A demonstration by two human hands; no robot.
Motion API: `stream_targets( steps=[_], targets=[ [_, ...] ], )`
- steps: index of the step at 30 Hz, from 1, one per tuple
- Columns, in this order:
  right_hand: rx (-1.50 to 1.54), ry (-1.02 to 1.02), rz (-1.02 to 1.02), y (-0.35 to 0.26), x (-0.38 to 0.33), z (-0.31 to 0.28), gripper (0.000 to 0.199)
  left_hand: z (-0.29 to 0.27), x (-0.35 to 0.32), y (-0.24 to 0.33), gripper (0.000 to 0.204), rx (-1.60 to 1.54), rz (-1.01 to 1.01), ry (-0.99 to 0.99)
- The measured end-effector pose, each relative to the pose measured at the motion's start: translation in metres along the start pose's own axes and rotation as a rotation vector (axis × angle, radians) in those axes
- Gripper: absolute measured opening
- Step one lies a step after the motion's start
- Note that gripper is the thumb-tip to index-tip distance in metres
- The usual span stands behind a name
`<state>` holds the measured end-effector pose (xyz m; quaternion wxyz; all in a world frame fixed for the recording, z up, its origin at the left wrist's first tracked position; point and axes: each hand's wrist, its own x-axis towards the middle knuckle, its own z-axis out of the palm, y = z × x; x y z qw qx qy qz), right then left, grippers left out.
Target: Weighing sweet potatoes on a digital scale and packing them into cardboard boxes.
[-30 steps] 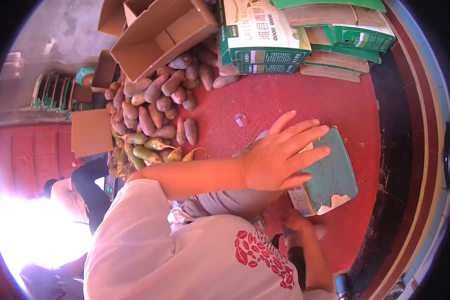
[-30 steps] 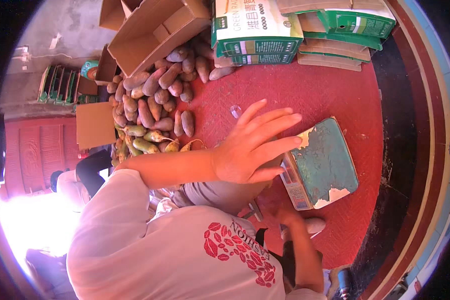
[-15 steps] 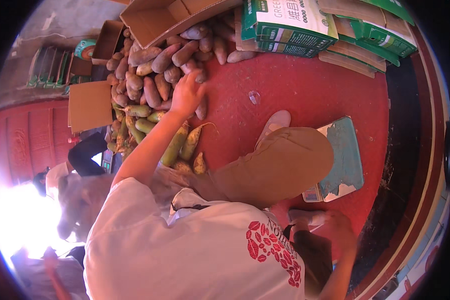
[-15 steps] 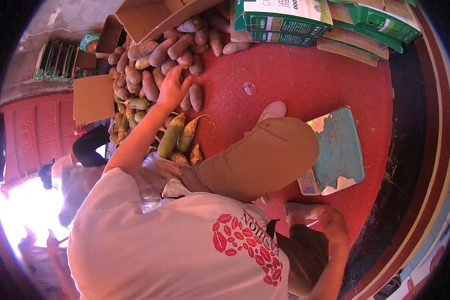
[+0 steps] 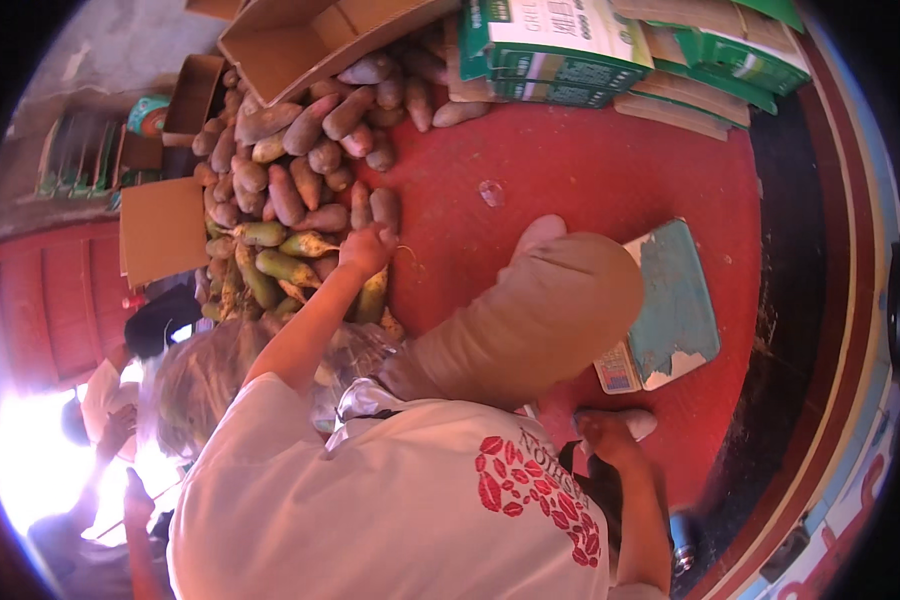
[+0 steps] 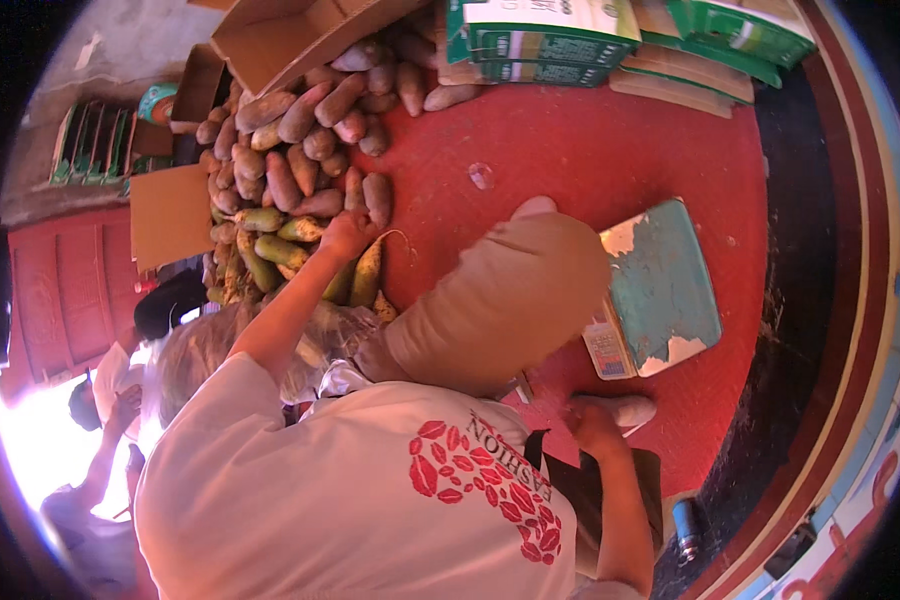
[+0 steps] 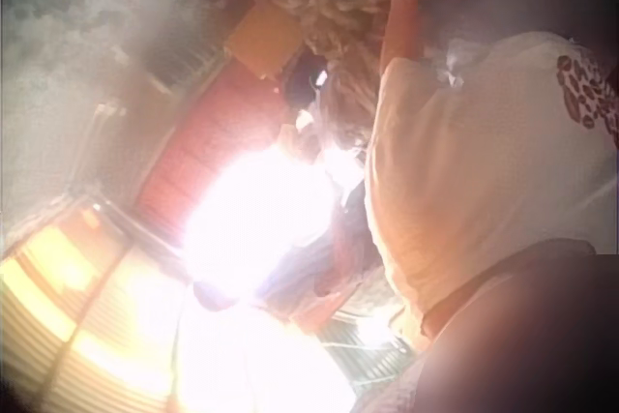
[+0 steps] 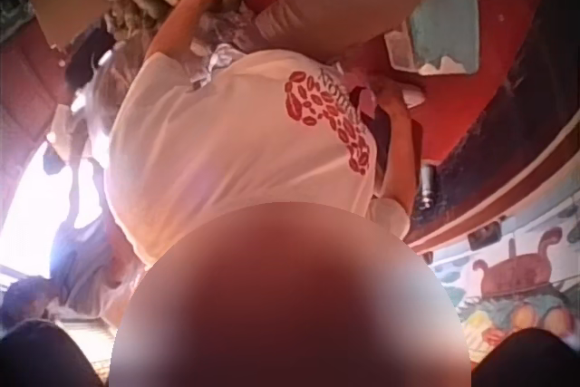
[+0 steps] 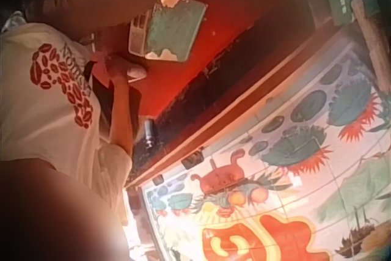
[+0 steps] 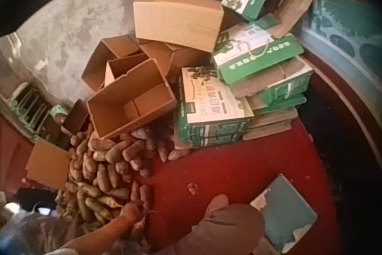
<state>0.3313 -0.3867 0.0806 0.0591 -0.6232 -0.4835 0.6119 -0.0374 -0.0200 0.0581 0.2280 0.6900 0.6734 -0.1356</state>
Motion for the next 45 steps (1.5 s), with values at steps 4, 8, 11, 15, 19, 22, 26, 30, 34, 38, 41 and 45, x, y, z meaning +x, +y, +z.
stream_targets(
  steps=[4,8,11,15,19,22,26,30,34,38,41,45],
  targets=[
    [0.143,-0.184,0.069,0.022,0.036,0.064,0.028,-0.068,-0.043,0.129,0.028,-0.426,0.555,0.381],
    [0.549,-0.369,-0.048,0.047,0.03,0.112,0.046,-0.128,-0.096,0.225,0.036,-0.552,0.816,0.312],
    [0.628,-0.457,-0.052,0.063,0.044,0.124,0.05,-0.118,-0.093,0.258,0.052,-0.219,1.058,0.235],
    [0.726,-0.61,-0.047,0.051,0.056,0.142,0.057,-0.111,-0.081,0.294,0.068,0.196,1.037,0.129],
    [0.755,-0.782,-0.084,0.044,0.064,0.141,0.066,-0.119,-0.078,0.304,0.07,0.34,0.952,-0.013],
    [0.746,-0.891,-0.11,0.053,0.063,0.142,0.073,-0.111,-0.079,0.302,0.066,0.307,0.894,-0.02],
    [0.415,-0.433,-0.084,0.046,0.032,0.073,0.04,-0.104,-0.099,0.286,0.062,0.245,0.845,0.047],
    [0.273,-0.639,-0.029,0.067,0.018,0.039,0.054,-0.11,-0.113,0.295,0.063,0.313,0.745,-0.07],
    [0.125,-0.432,-0.263,0.077,0.01,0.018,0.031,-0.11,-0.133,0.297,0.062,0.356,0.677,-0.116],
    [0.112,-0.673,-0.207,0.076,0.017,0.035,0.032,-0.104,-0.159,0.286,0.059,0.401,0.758,-0.047],
    [0.109,-0.681,-0.295,0.08,0.016,0.049,0.031,-0.098,-0.177,0.26,0.058,0.349,0.813,0.04],
    [0.057,-0.667,-0.41,0.084,0.018,0.067,0.03,-0.09,-0.195,0.23,0.05,0.023,0.777,0.107]
  ],
)
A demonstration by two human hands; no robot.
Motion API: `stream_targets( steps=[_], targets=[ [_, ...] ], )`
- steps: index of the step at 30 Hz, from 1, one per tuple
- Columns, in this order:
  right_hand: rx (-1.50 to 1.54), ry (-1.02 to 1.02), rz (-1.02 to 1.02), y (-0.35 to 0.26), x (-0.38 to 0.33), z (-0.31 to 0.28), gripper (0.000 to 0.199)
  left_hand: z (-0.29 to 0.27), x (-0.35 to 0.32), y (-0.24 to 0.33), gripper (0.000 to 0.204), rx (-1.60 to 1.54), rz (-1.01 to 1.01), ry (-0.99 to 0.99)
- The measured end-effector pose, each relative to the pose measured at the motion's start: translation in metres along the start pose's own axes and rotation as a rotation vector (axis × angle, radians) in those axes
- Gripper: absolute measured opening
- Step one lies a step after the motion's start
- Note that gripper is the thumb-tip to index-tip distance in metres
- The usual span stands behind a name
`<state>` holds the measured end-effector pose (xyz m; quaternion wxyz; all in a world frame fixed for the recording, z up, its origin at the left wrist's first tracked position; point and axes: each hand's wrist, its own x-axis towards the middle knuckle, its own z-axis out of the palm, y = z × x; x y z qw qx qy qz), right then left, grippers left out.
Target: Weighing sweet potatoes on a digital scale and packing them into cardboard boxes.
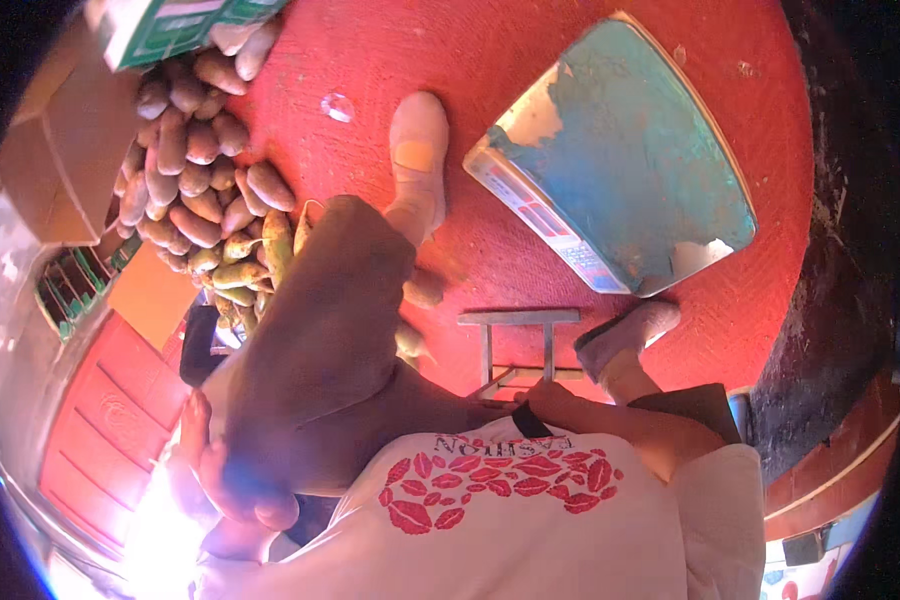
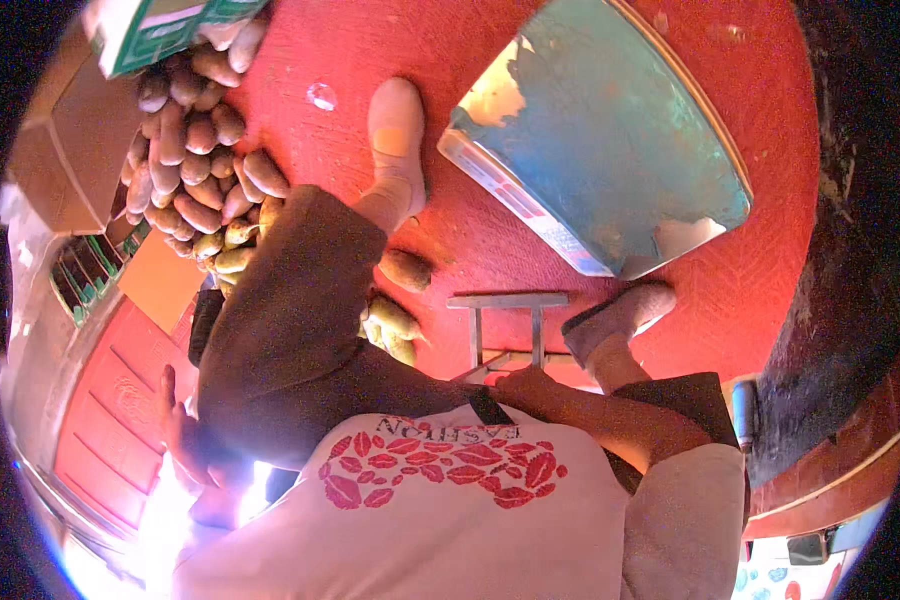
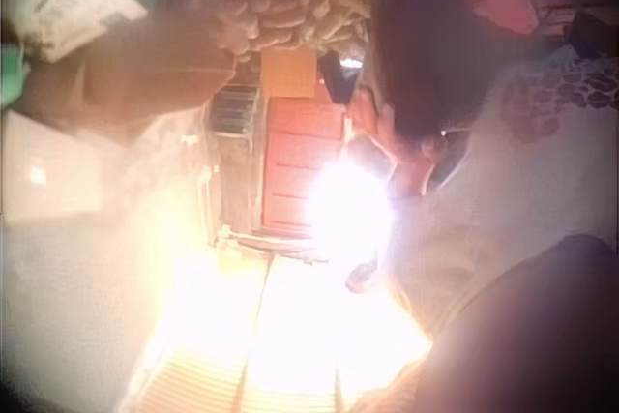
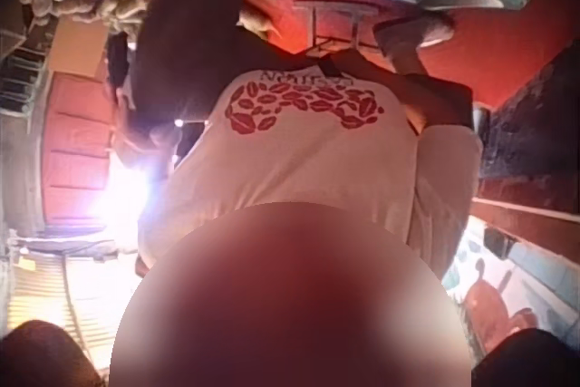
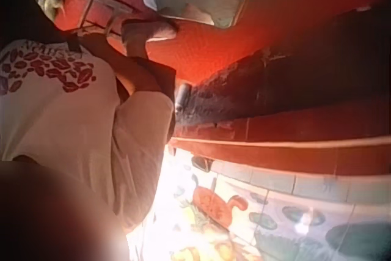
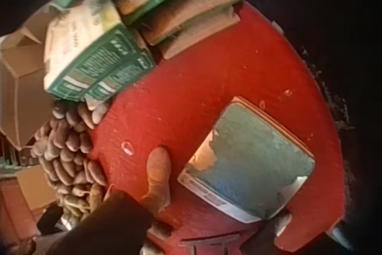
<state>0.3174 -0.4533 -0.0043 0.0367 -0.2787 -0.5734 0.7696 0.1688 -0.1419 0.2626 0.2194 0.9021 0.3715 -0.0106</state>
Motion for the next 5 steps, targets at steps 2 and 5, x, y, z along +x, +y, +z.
stream_targets(
  steps=[2,5],
  targets=[
    [-0.084,-0.008,-0.044,0.014,0.017,0.011,0.03,0.013,-0.013,0.001,0.043,-0.127,-0.182,0.183],
    [0.174,-0.124,0.15,0.07,0.05,0.057,0.04,0.044,-0.041,-0.071,0.046,-0.473,-0.254,0.416]
  ],
)
